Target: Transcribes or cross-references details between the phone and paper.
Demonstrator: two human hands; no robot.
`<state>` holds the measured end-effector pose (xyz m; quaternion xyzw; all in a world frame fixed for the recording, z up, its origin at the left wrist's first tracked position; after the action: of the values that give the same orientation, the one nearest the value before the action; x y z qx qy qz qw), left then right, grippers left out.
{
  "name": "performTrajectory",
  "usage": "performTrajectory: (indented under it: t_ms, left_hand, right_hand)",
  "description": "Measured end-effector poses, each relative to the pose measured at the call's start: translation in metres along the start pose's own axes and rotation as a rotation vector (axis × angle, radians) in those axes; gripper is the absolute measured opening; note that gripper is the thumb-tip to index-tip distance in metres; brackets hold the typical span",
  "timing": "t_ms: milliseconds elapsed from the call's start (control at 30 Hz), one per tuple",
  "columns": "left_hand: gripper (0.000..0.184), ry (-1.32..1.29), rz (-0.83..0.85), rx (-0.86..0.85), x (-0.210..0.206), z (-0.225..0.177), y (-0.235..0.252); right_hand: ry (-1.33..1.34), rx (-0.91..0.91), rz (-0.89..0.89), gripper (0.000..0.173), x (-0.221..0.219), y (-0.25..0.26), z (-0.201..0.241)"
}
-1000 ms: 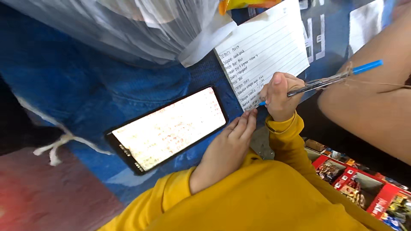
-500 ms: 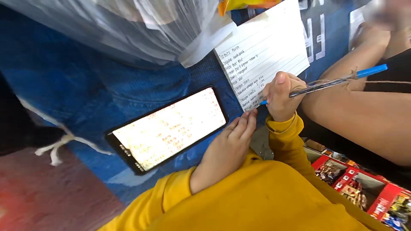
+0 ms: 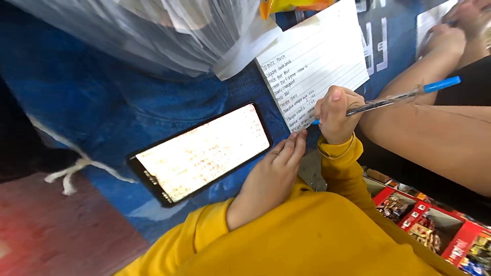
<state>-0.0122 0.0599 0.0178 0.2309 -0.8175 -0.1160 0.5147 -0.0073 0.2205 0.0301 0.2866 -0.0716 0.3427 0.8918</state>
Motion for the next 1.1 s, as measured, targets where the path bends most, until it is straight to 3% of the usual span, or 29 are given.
performTrajectory:
  t_ms: [200,400,667,733,1000,1100]
  left_hand:
    - [0.036,0.068,0.03,-0.062,-0.002,-0.002,-0.001]
    - [0.034,0.116,0.034,-0.078,-0.002,-0.003,0.0]
    - [0.037,0.161,0.064,-0.098,0.001,-0.003,0.001]
    - [0.037,0.142,0.087,-0.097,0.001,-0.003,0.001]
    - [0.038,0.072,0.051,-0.056,0.0,-0.002,0.002]
    - [0.039,0.088,0.074,-0.068,-0.001,-0.002,0.001]
  right_hand:
    - [0.236,-0.199,-0.149,0.044,0.013,0.006,-0.009]
    - [0.191,-0.049,0.008,0.042,0.01,0.01,-0.003]
    - [0.194,-0.112,0.065,0.041,0.003,0.011,-0.005]
    - [0.175,-0.13,0.083,0.032,0.001,0.012,-0.005]
    - [0.091,0.075,0.165,0.006,0.003,0.015,-0.007]
    - [0.126,0.104,0.272,0.024,0.002,0.013,-0.002]
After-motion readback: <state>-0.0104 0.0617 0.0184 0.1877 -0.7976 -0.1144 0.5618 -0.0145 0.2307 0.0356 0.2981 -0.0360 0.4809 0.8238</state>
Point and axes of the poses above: each hand's wrist, its own y-axis towards the middle knuckle, its own x-axis out of the back of the hand, z = x × y, the point moved 6 cm from there along y, towards the middle knuckle, and after that the axes turned 12 degrees about -z, right-handed, at the moved point
